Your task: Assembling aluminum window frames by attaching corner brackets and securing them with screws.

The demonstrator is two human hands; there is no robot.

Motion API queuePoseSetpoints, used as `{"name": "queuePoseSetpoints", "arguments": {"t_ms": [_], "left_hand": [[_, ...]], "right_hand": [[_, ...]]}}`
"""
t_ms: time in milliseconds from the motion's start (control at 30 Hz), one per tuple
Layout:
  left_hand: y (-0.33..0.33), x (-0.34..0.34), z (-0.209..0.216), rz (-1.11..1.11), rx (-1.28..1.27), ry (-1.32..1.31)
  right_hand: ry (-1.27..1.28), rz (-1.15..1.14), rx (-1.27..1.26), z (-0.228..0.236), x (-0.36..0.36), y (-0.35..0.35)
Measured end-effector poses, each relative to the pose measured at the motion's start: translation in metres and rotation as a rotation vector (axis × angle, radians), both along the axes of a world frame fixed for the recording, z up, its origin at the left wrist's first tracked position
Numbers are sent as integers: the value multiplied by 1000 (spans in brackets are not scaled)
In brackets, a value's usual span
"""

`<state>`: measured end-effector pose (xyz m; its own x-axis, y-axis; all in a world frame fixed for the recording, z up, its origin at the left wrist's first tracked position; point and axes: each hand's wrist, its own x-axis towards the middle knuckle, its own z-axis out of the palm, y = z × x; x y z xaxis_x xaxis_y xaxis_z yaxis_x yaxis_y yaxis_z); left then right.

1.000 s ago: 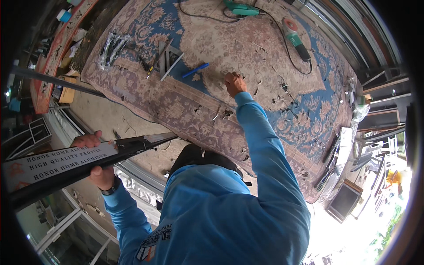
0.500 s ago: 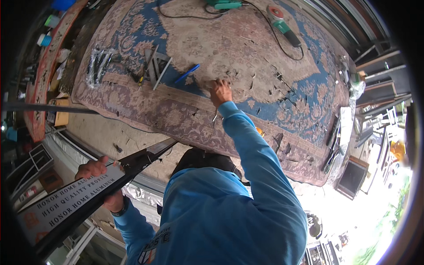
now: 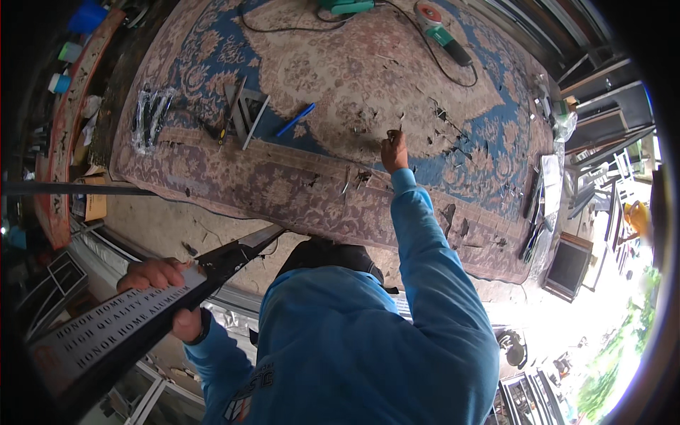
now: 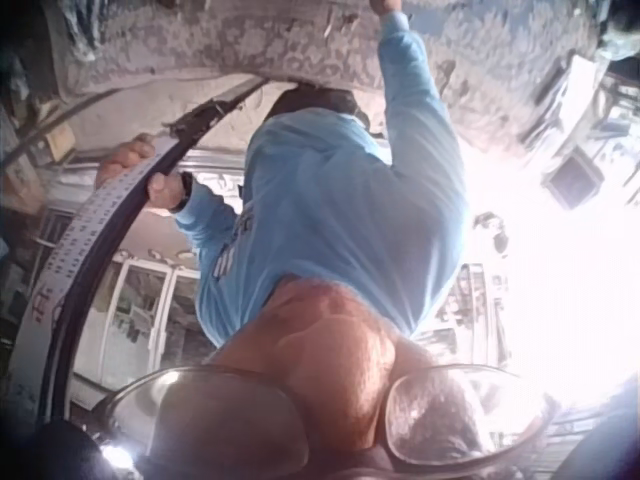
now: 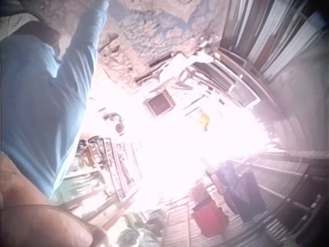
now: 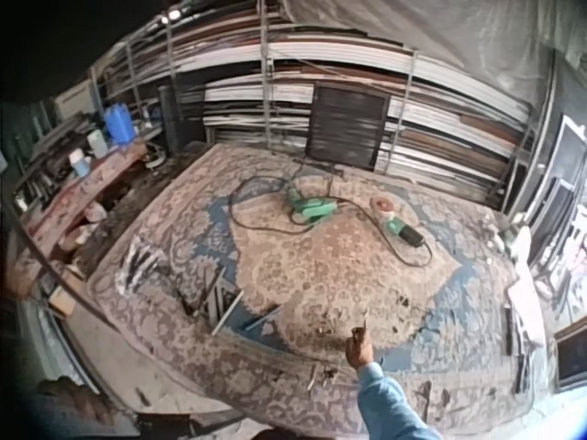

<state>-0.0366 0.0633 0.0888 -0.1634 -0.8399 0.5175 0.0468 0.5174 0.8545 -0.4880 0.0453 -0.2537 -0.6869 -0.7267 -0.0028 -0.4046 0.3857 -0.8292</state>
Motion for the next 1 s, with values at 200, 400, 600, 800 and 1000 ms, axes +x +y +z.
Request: {"name": "queuePoseSetpoints", "arguments": {"t_ms": [200, 400, 600, 800, 1000], "left_hand": [[-31, -15, 9, 275, -53, 53], [-40, -19, 0, 251, -112, -7], [-37, -18, 0, 37, -74, 37], [-32, -18, 4, 32, -27, -28], [-26, -6, 5, 84, -32, -119]], "right_hand": [[-157, 162, -6, 3, 1, 7], [101, 206, 222, 13, 15, -10], [128, 114, 300, 39, 35, -38], [194, 281, 256, 47, 32, -45], [309, 385, 333, 31, 22, -51]]}}
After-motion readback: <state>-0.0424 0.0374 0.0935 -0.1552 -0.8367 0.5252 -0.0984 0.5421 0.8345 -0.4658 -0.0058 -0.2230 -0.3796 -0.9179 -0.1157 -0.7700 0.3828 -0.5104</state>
